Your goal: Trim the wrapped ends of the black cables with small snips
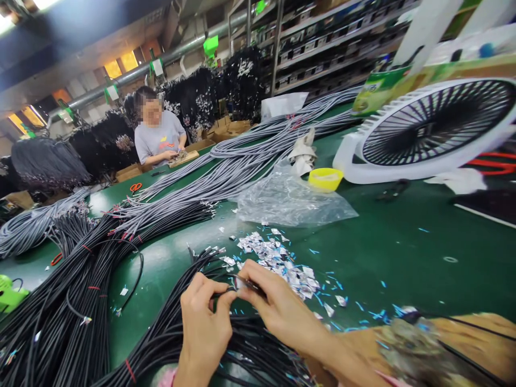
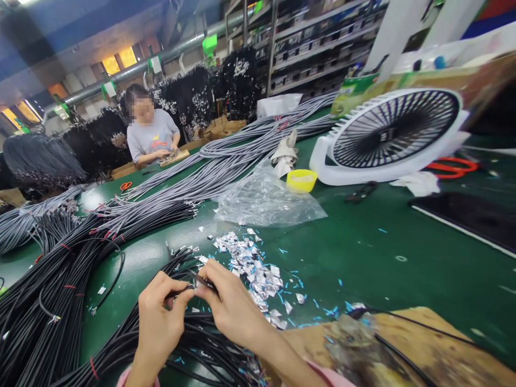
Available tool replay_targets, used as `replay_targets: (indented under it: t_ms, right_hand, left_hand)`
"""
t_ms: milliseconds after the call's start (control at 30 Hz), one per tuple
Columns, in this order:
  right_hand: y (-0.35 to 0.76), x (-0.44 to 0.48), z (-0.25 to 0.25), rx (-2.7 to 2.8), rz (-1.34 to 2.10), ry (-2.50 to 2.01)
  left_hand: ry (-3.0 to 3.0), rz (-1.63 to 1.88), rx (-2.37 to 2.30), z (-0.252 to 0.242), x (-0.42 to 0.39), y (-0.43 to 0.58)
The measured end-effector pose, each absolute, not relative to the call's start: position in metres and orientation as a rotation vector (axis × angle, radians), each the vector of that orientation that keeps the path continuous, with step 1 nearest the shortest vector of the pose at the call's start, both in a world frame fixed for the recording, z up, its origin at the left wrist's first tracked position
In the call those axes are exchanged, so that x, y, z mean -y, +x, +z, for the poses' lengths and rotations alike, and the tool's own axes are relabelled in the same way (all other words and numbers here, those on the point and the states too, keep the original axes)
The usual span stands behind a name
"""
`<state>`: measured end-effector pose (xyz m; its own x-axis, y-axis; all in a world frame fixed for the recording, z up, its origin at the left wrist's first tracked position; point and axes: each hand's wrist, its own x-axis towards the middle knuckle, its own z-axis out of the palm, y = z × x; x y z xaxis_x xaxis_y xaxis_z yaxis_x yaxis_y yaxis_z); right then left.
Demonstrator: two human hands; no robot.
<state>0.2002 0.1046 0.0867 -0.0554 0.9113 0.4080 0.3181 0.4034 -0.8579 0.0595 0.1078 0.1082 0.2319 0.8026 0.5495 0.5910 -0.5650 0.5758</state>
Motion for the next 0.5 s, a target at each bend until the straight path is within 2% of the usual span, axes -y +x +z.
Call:
replay_targets:
  t_ms: [100, 200, 367, 500]
  right_hand:
    - [0.199, -0.107, 0.082, 1.538, 0.725, -1.165]
    - [0.199, -0.106, 0.084, 1.585, 0.725, -1.081]
    - [0.204, -0.103, 0.089, 1.676, 0.380, -0.976]
    - [0.212, -0.104, 0.088, 1.384, 0.256, -1.115]
  left_hand:
    - [2.235, 1.328, -1.306, 0.104, -0.105, 0.063]
    - [2.166, 1.270, -1.325, 0.106, -0.104, 0.063]
    - [2.036, 1.054, -1.278, 0.116, -0.106, 0.059]
    - [1.813, 1.098, -1.257, 0.117, -0.108, 0.057]
